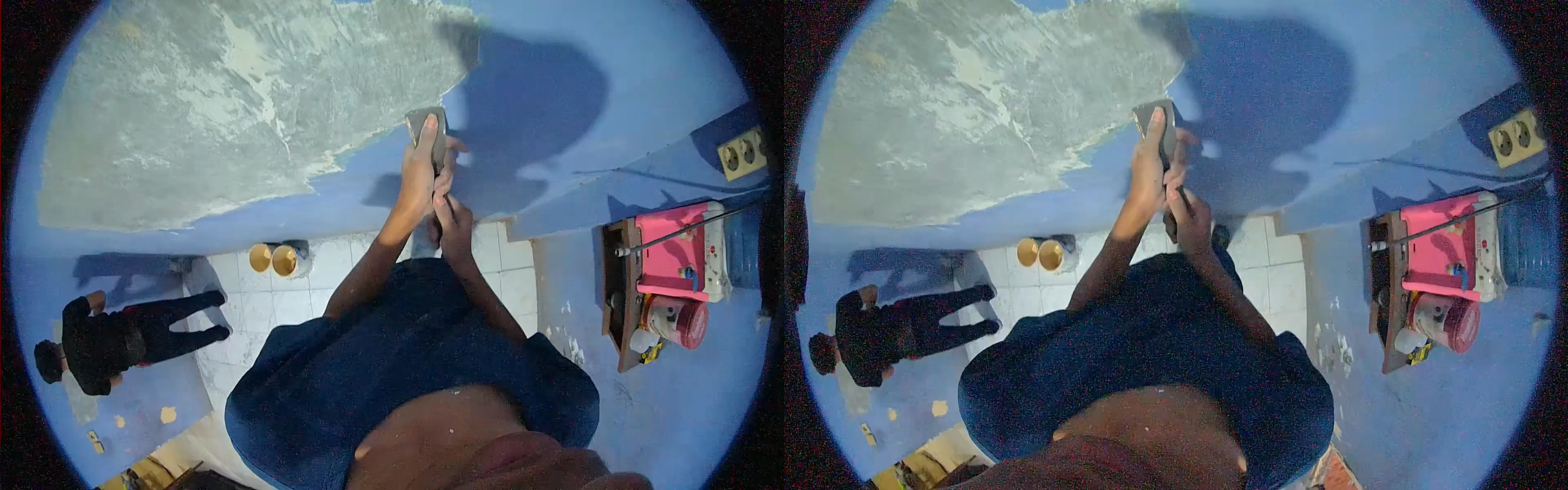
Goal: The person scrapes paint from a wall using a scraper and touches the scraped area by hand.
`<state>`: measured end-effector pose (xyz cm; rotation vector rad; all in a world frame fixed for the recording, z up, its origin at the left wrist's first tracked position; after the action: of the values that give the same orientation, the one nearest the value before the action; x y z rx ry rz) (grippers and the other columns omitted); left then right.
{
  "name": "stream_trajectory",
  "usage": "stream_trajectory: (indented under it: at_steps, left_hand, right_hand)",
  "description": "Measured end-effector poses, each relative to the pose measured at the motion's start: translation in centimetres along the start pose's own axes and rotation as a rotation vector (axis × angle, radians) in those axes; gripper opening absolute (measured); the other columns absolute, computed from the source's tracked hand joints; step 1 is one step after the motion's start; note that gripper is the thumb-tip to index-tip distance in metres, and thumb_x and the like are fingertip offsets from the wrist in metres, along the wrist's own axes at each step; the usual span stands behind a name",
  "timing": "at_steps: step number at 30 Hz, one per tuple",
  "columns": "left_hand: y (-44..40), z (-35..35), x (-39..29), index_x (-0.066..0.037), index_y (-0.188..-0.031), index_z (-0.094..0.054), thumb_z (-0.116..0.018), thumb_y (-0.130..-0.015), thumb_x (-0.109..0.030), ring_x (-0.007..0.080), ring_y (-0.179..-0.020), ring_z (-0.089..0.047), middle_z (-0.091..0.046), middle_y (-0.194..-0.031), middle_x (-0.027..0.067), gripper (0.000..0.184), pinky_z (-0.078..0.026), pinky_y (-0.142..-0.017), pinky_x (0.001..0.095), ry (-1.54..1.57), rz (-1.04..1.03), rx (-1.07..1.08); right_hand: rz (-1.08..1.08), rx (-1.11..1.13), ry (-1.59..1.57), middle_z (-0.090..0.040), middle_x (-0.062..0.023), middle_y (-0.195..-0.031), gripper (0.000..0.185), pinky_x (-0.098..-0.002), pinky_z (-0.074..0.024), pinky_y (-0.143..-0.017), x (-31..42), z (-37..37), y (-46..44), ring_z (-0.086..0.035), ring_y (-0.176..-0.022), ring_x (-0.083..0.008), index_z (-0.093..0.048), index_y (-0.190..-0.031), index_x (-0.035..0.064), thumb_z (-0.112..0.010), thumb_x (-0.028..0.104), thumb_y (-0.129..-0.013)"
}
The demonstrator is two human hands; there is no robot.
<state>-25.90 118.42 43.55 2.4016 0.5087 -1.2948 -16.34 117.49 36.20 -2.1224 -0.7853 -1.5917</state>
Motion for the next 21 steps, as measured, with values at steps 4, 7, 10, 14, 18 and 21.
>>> stream_trajectory:
  at_steps: [4,7,10,14,18,21]
  left_hand:
    - [0.0,0.3,0.5,0.008,-0.086,-0.059,-0.036,-0.094,-0.059,0.0071,-0.031,-0.031,-0.041,-0.047,0.0006,0.072,-0.024,-0.029,0.0222,0.001,-0.007,0.003]
    - [0.2,0.1,0.2,0.008,-0.087,-0.058,-0.034,-0.093,-0.061,0.0078,-0.030,-0.033,-0.041,-0.046,0.0015,0.074,-0.025,-0.029,0.0221,0.030,-0.016,0.032]
    - [0.2,0.1,0.6,0.008,-0.086,-0.058,-0.033,-0.093,-0.061,0.0082,-0.030,-0.033,-0.042,-0.046,0.0020,0.075,-0.025,-0.028,0.0221,0.026,-0.012,0.057]
    - [0.0,0.2,0.7,0.008,-0.083,-0.058,-0.033,-0.094,-0.060,0.0081,-0.030,-0.033,-0.041,-0.046,0.0017,0.074,-0.025,-0.028,0.0223,0.008,-0.008,0.035]
    - [-0.1,0.4,0.6,0.007,-0.076,-0.058,-0.035,-0.094,-0.058,0.0078,-0.029,-0.033,-0.040,-0.044,0.0011,0.071,-0.024,-0.028,0.0223,-0.044,-0.034,-0.018]
    - [-0.3,0.6,0.0,0.006,-0.070,-0.058,-0.038,-0.094,-0.055,0.0078,-0.029,-0.032,-0.039,-0.042,0.0007,0.069,-0.023,-0.027,0.0228,-0.088,-0.050,-0.069]
  right_hand:
    - [-0.043,0.021,0.004,-0.041,0.0020,-0.046,0.033,-0.0239,-0.0282,-0.036,0.2,-0.4,0.3,-0.038,-0.036,-0.0066,-0.048,-0.069,0.0069,-0.050,0.026,-0.095]
    - [0.059,0.000,0.145,-0.042,0.0016,-0.049,0.035,-0.0244,-0.0278,-0.035,0.2,-0.6,0.0,-0.037,-0.037,-0.0074,-0.049,-0.071,0.0066,-0.046,0.029,-0.097]
    - [0.125,0.012,0.337,-0.045,-0.0019,-0.055,0.021,-0.0287,-0.0350,-0.043,-2.1,0.7,-0.2,-0.045,-0.046,-0.0120,-0.054,-0.082,0.0035,-0.051,0.021,-0.093]
    - [-0.089,-0.016,0.083,-0.046,-0.0029,-0.057,0.013,-0.0313,-0.0393,-0.047,-2.3,1.0,-0.1,-0.049,-0.051,-0.0141,-0.056,-0.087,0.0016,-0.055,0.015,-0.090]
    - [0.119,-0.038,0.252,-0.045,0.0010,-0.055,0.029,-0.0287,-0.0353,-0.042,-1.5,0.8,-0.2,-0.045,-0.045,-0.0099,-0.053,-0.074,0.0032,-0.054,0.025,-0.093]
    - [-0.054,-0.052,-0.074,-0.045,0.0024,-0.053,0.035,-0.0268,-0.0325,-0.040,-2.2,0.0,-0.4,-0.042,-0.042,-0.0076,-0.051,-0.069,0.0052,-0.053,0.030,-0.094]
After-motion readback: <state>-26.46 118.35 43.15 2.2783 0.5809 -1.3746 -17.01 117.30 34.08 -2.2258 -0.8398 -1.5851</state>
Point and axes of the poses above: each hand's wrist, its own y-axis away from the middle knuckle, its own z-axis out of the back of the hand, x = y × z, the point moved 7 cm from there along -y, towards the middle knuckle
